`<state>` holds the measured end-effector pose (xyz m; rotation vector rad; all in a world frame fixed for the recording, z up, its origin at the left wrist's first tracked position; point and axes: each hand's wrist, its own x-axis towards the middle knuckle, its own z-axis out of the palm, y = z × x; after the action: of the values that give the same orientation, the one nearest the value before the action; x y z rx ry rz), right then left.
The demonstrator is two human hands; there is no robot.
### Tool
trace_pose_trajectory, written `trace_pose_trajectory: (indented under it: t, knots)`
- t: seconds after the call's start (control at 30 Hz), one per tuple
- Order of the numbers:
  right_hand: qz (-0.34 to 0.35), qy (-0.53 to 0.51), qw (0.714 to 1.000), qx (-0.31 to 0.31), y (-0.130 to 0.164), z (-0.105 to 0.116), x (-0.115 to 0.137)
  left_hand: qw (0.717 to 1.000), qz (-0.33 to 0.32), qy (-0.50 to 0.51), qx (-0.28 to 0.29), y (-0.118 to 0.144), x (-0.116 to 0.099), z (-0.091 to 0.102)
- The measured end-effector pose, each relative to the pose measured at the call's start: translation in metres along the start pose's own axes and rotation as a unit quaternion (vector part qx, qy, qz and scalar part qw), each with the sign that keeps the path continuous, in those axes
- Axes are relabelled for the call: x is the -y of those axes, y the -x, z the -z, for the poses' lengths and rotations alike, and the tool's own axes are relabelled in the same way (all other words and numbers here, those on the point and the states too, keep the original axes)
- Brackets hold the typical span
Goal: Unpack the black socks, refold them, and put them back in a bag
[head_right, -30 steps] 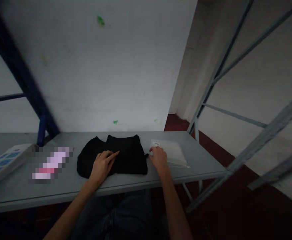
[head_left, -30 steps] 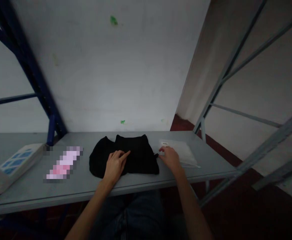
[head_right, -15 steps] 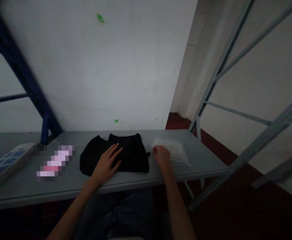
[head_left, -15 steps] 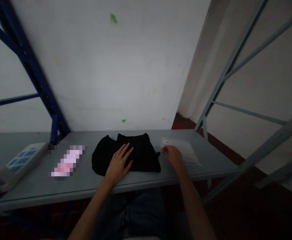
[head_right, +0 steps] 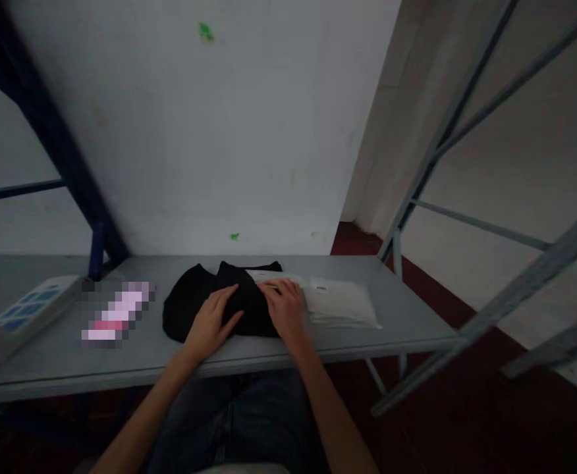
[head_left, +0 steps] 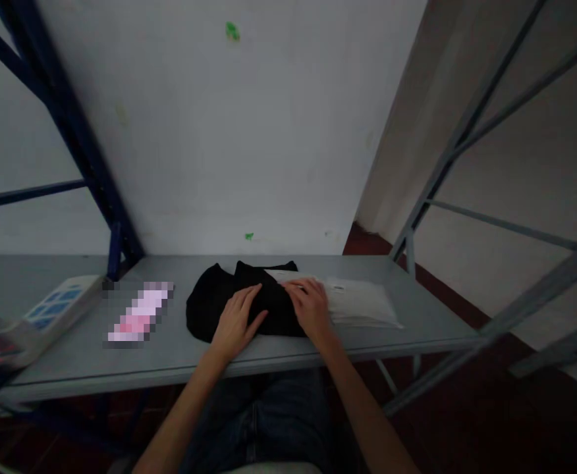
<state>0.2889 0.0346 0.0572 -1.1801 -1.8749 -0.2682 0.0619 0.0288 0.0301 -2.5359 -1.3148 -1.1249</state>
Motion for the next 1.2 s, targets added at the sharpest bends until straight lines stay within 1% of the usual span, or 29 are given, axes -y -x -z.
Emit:
trace_pose_trajectory:
  t: [0.1,0.2,0.3,0.37,0.53,0.63,0.77,0.83,0.9,1.0,1.07,1.2]
  knots:
    - [0.075,-0.012,0.997,0.031,0.007,-0.016,0.025,1.0,0.003,0.003,-0.028,0.002,-0.001,0.003]
    - [0.117,-0.026,0.992,0.029,0.012,-0.024,0.036,0.998,-0.004,0.015,-0.053,0.005,0.0,0.006]
    - [0.12,-0.038,0.992,0.009,0.013,-0.023,0.037,0.996,-0.013,0.036,-0.079,0.006,0.002,0.006]
    - [0.114,-0.039,0.993,0.003,0.012,-0.02,0.036,0.995,-0.018,0.048,-0.081,0.006,0.002,0.005]
    - [0.104,-0.039,0.993,0.045,0.01,-0.016,0.038,0.996,-0.001,0.062,-0.059,0.006,0.001,0.003]
    - [0.107,-0.043,0.992,0.059,0.01,-0.017,0.043,0.994,0.008,0.07,-0.081,0.007,0.002,0.004]
    - [0.105,-0.044,0.992,0.047,0.009,-0.018,0.046,0.993,-0.008,0.069,-0.095,0.008,0.001,0.006]
    - [0.098,-0.039,0.993,0.045,0.008,-0.017,0.043,0.993,-0.012,0.06,-0.098,0.007,-0.001,0.008]
    - [0.083,-0.035,0.995,0.046,0.006,-0.015,0.038,0.991,0.003,0.051,-0.12,0.007,-0.003,0.01]
    - [0.048,-0.027,0.997,0.05,0.004,-0.009,0.024,0.982,0.047,0.05,-0.174,0.007,-0.002,0.013]
    - [0.027,-0.016,0.998,0.051,0.003,-0.004,0.011,0.976,0.072,0.05,-0.199,0.007,0.0,0.013]
    - [-0.009,0.008,1.0,0.028,0.003,0.003,-0.012,0.96,0.125,0.04,-0.247,0.007,0.004,0.013]
